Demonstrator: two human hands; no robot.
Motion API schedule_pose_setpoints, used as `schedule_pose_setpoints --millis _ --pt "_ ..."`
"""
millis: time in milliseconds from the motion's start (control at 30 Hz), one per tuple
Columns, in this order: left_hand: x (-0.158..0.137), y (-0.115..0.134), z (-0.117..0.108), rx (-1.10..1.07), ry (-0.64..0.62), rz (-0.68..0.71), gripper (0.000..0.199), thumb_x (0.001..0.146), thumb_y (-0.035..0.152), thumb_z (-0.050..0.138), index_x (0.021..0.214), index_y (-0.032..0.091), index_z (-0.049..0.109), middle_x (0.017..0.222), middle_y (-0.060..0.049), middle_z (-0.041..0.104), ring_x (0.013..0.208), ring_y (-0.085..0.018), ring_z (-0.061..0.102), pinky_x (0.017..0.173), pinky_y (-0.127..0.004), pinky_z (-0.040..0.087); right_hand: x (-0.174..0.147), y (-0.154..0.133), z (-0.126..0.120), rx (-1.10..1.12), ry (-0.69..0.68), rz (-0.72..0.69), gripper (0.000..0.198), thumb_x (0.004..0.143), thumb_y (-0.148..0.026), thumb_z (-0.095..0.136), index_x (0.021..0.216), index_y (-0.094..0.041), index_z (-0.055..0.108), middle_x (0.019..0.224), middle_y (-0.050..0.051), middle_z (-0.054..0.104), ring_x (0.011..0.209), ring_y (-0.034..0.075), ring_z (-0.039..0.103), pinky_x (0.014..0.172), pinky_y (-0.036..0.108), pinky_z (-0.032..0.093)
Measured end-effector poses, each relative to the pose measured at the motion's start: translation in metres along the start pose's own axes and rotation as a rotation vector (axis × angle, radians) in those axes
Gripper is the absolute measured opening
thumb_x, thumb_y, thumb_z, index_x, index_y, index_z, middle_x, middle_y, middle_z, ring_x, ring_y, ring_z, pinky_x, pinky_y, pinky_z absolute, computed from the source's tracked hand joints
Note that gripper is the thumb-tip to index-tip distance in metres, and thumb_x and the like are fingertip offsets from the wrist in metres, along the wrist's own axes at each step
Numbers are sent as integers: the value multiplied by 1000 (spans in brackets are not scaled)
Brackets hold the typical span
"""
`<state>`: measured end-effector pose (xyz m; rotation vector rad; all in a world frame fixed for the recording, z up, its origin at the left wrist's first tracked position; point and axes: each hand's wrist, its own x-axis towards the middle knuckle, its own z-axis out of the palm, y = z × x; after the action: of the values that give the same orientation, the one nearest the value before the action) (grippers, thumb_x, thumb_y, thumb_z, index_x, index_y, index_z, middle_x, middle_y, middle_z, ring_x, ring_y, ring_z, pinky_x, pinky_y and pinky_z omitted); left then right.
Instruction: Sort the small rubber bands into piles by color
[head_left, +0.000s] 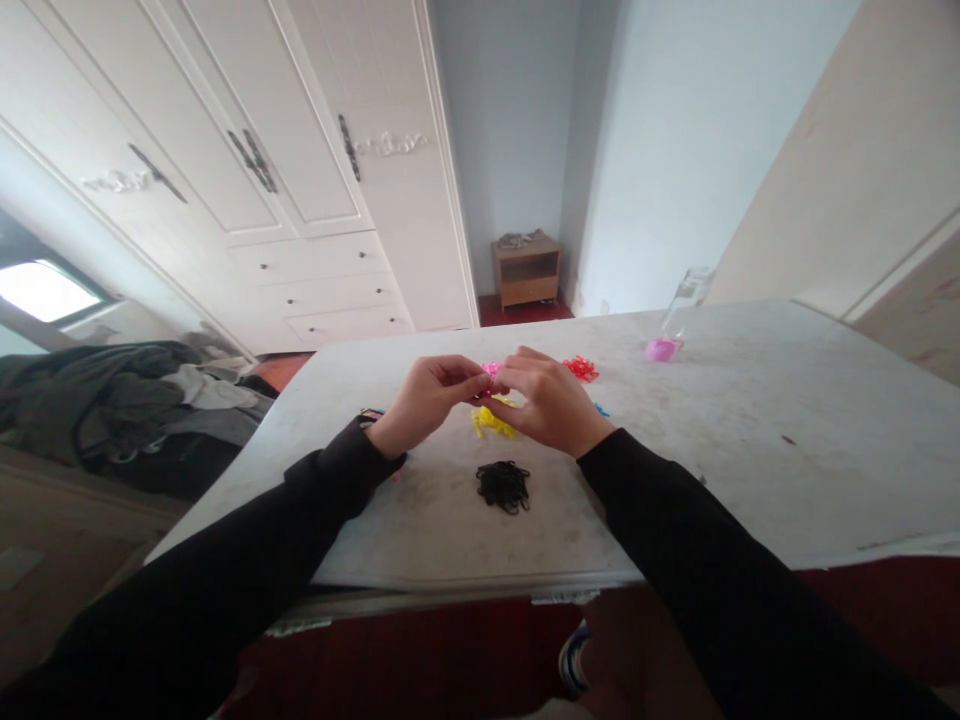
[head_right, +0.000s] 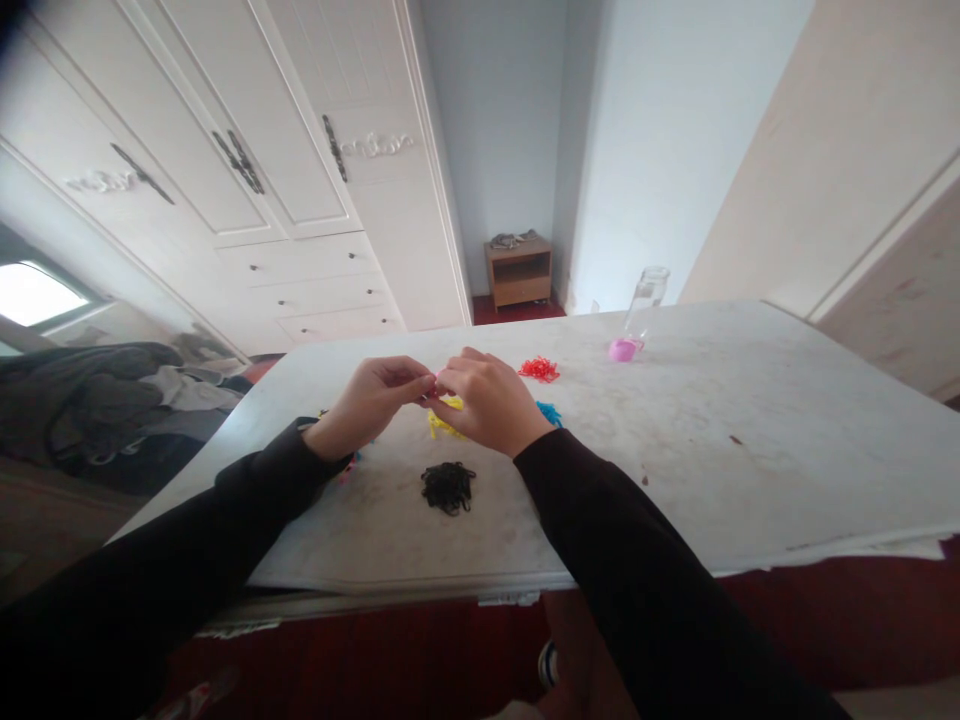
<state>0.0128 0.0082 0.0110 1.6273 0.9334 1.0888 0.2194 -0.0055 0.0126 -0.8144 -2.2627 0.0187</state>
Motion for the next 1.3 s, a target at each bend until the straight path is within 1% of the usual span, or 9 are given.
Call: schedule_pose_setpoints --millis 167,300,400,533,700,833,1033,1200,1300 --pt "2 0 0 -7 47 -30 43 69 55 97 77 18 78 76 -6 79 71 -18 73 76 -36 65 0 0 -1 -28 25 41 16 95 -15 65 80 -20 67 83 7 70 88 23 57 81 35 43" --pt "3 -4 -2 -25 116 -73 46 68 57 97 82 18 78 77 -6 79 73 -20 74 75 -36 64 2 8 -5 -213 35 197 19 96 -17 63 78 -20 67 84 9 72 89 25 58 80 38 39" --pt "5 -7 -3 -43 156 -89 46 68 55 97 87 18 78 82 -8 80 78 -20 75 71 -34 61 6 16 -5 -350 -57 297 21 98 -19 62 79 -19 70 91 12 76 96 28 60 79 41 36" --pt "7 -10 -4 -89 178 -100 43 65 49 100 85 18 77 82 -7 80 72 -16 70 68 -31 58 14 19 0 -456 -213 311 23 100 -16 59 85 -15 76 99 15 79 105 31 63 82 43 35" --pt "8 -14 -5 -182 162 -122 41 66 44 100 85 18 74 86 -6 82 80 -17 75 85 -37 64 25 19 10 -469 -267 291 25 102 -16 56 92 -13 79 104 17 79 109 32 64 87 43 36" --pt "6 -17 -8 -233 145 -143 37 70 37 98 89 18 73 92 -8 84 91 -19 79 99 -39 63 25 26 9 -341 -164 329 19 101 -20 63 91 -16 78 103 14 80 107 30 64 88 41 39" --pt "3 -15 -9 -308 112 -182 35 69 27 99 91 16 74 95 -8 86 92 -18 81 105 -38 62 16 30 0 85 50 288 12 92 -13 68 88 -17 78 91 8 79 86 22 66 80 34 47" --pt "1 -15 -8 -309 99 -191 39 67 29 102 90 16 73 90 -7 85 90 -19 82 103 -39 63 12 19 0 405 -7 282 8 91 -21 76 95 -18 83 89 6 81 79 18 70 73 31 51" --pt "0 -15 -8 -284 98 -191 42 66 33 102 90 16 72 90 -8 85 89 -20 83 102 -41 63 11 17 2 452 -18 297 6 88 -20 80 93 -17 83 85 5 81 75 16 69 70 30 52"
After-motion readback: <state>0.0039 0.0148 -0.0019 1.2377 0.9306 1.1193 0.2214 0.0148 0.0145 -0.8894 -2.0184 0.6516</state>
